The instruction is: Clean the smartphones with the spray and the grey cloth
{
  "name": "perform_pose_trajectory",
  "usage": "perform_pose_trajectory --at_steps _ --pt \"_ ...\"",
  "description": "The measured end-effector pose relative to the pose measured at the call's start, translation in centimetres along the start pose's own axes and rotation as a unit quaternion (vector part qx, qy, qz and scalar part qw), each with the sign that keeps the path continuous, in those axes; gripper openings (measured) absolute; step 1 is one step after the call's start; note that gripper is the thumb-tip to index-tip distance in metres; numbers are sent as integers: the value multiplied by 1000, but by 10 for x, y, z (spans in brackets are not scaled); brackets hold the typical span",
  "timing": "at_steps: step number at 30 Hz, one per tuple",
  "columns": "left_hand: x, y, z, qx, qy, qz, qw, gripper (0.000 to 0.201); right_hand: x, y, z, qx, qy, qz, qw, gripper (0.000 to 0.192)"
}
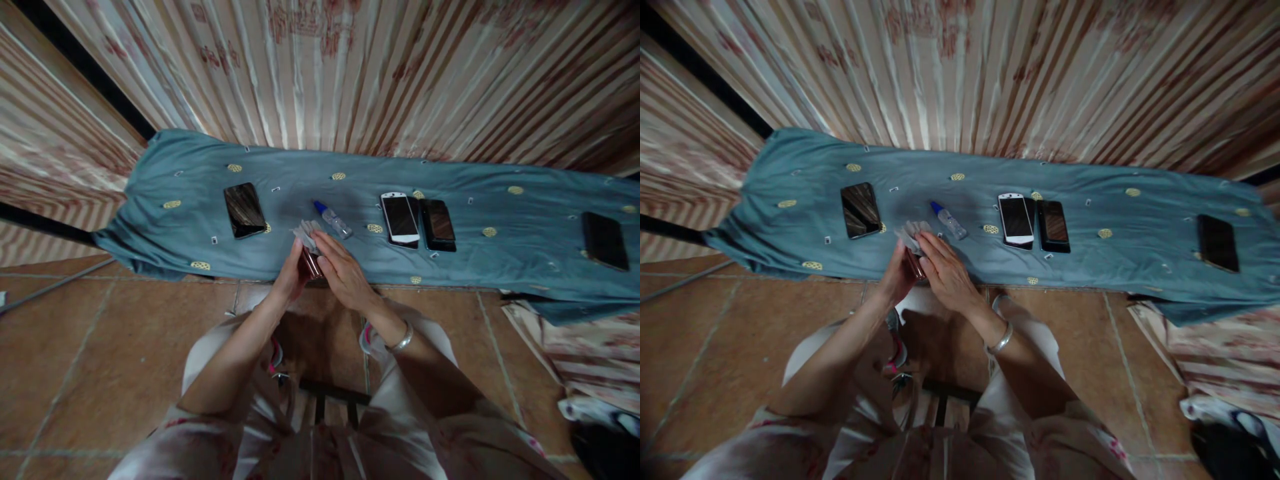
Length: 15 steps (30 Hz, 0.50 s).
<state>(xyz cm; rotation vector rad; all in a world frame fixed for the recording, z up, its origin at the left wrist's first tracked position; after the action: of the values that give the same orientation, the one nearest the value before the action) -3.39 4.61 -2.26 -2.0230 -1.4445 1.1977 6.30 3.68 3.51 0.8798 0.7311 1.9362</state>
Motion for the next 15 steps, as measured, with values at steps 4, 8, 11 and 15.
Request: perform_pose_trajectory --at_steps 4,8,11,15 --pt "-2 -4 -3 -3 9 11 1000 49 1 -7 0 8 -2 -16 1000 48" --pt "-2 -15 -3 -1 5 6 1000 49 0 -11 -2 9 -3 -28 1000 47" --pt "-1 -22 0 0 4 -13 1000 51 -1 -13 -4 10 -5 -31 999 47" --pt "3 -26 8 -1 -17 -25 1000 51 -2 -15 -5 1 -11 -29 1000 46"
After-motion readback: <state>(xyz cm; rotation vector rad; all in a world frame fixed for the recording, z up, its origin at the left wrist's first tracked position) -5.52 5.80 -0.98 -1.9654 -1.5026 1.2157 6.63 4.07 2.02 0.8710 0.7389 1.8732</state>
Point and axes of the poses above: each hand's wrist, its own x-axis towards the middle knuckle, its own z-axis out of the back of the hand, y = z × x, the point moved 7 cm from there along x, towards the middle knuckle, and after that the axes turned 3 degrees about -z, right-handed, at the moved point
